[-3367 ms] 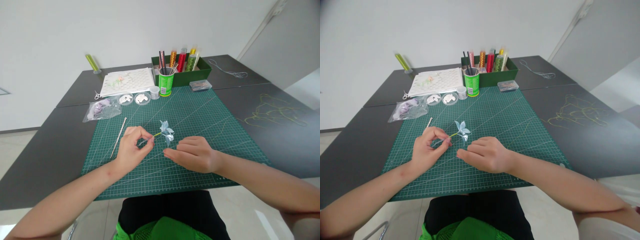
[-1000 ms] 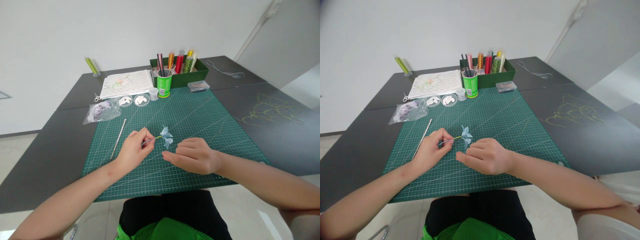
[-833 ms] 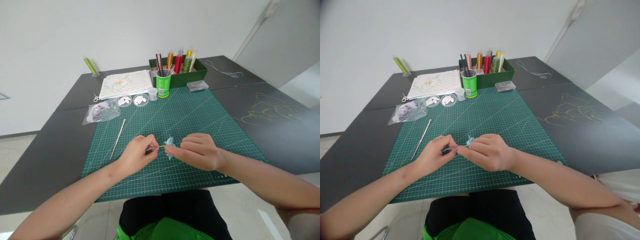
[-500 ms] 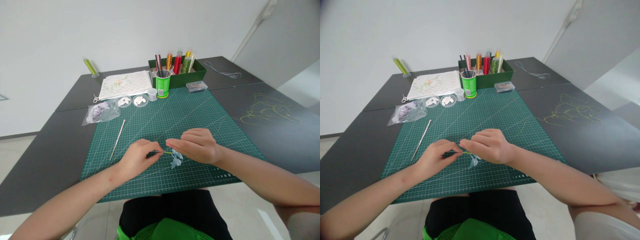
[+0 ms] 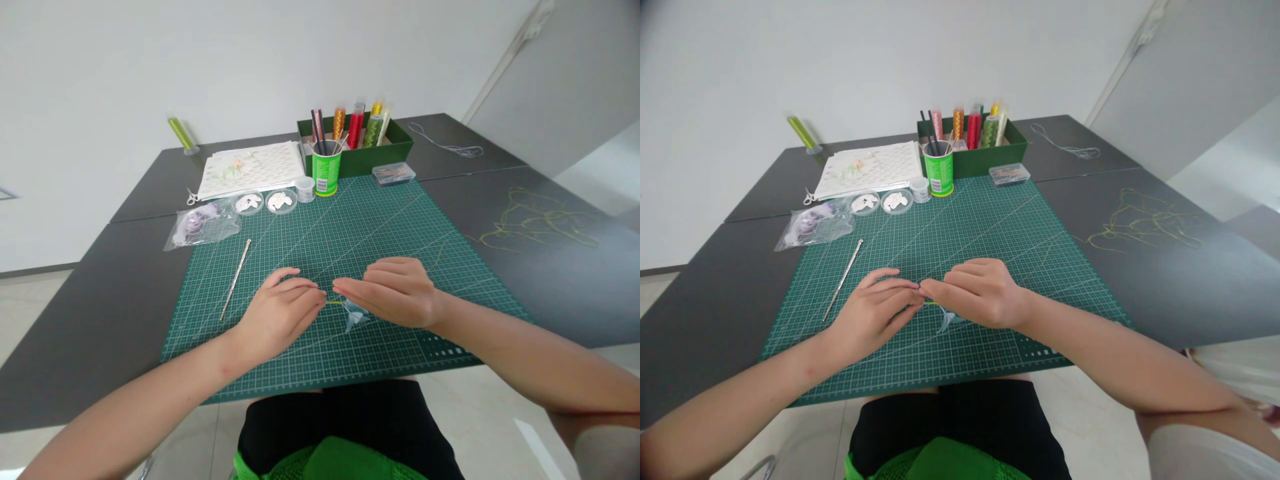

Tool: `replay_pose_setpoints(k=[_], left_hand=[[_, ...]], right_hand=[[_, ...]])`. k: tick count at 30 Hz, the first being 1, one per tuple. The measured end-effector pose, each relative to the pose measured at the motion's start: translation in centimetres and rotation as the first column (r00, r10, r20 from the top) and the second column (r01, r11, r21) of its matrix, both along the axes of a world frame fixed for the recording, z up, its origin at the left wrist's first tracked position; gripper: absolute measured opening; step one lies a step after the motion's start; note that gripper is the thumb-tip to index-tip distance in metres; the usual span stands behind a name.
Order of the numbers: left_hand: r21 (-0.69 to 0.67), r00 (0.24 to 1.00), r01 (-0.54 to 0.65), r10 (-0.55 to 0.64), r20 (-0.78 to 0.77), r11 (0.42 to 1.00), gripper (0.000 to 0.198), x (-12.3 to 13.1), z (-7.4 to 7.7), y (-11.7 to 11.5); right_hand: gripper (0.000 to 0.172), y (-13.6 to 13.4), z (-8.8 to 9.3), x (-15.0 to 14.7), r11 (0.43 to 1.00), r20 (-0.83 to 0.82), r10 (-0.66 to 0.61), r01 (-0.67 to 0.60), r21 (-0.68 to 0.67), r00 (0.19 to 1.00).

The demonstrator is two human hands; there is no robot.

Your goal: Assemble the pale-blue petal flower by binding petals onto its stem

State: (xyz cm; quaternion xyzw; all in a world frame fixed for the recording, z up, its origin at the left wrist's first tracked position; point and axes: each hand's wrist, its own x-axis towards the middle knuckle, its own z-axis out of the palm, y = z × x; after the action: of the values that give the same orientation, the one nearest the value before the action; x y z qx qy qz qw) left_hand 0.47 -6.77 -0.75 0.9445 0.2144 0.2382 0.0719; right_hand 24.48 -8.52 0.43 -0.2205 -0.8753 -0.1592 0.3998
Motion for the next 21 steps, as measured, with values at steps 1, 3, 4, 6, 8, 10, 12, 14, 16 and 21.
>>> replay_pose_setpoints(k=[1, 3, 4, 6, 8, 10, 12, 14, 16, 21], left_hand=[[0.018, 1.000, 0.004, -0.004, -0.005, 1.000, 0.012, 0.01, 0.03, -0.06], [0.045, 1.000, 0.012, -0.012, -0.009, 0.999, 0.013, 0.02, 0.10, -0.18], [0.056, 1.000, 0.014, -0.014, -0.005, 0.998, 0.014, 0.02, 0.14, -0.23], [0.074, 1.000, 0.019, -0.019, 0.006, 0.997, 0.014, 0.01, 0.20, -0.32], [0.084, 1.000, 0.024, -0.026, 0.014, 0.996, 0.014, -0.01, 0.24, -0.37], [0.090, 0.999, 0.033, -0.034, 0.016, 0.995, 0.013, -0.01, 0.26, -0.40], [0.095, 0.999, 0.039, -0.040, 0.012, 0.995, 0.012, -0.01, 0.27, -0.43], [0.097, 0.999, 0.041, -0.042, 0.005, 0.994, 0.012, 0.00, 0.27, -0.47], [0.094, 0.999, 0.039, -0.039, 0.000, 0.995, 0.012, 0.03, 0.24, -0.51], [0.092, 0.999, 0.044, -0.045, 0.014, 0.995, 0.009, 0.10, 0.05, -0.52]], right_hand=[[0.014, -0.01, 0.06, -0.02, 1.000, 0.000, -0.003, 0.003, -0.003, 1.000], [0.012, -0.03, 0.18, -0.04, 1.000, -0.004, -0.008, 0.008, -0.005, 1.000], [0.011, -0.03, 0.22, -0.04, 1.000, -0.005, -0.011, 0.011, -0.004, 1.000], [0.010, -0.01, 0.25, -0.04, 1.000, -0.006, -0.013, 0.013, -0.002, 1.000], [0.011, 0.04, 0.23, -0.06, 1.000, -0.009, -0.010, 0.010, -0.005, 1.000], [0.010, 0.12, 0.22, -0.10, 1.000, -0.020, -0.002, 0.002, -0.019, 1.000], [0.008, 0.23, 0.27, -0.18, 0.999, -0.039, 0.001, -0.002, -0.032, 0.999], [0.005, 0.34, 0.39, -0.26, 0.999, -0.054, -0.006, 0.004, -0.039, 0.999], [0.003, 0.46, 0.51, -0.34, 0.999, -0.059, -0.024, 0.021, -0.047, 0.998], [0.007, 0.77, 0.48, -0.42, 0.994, -0.094, -0.075, 0.068, -0.081, 0.993]])
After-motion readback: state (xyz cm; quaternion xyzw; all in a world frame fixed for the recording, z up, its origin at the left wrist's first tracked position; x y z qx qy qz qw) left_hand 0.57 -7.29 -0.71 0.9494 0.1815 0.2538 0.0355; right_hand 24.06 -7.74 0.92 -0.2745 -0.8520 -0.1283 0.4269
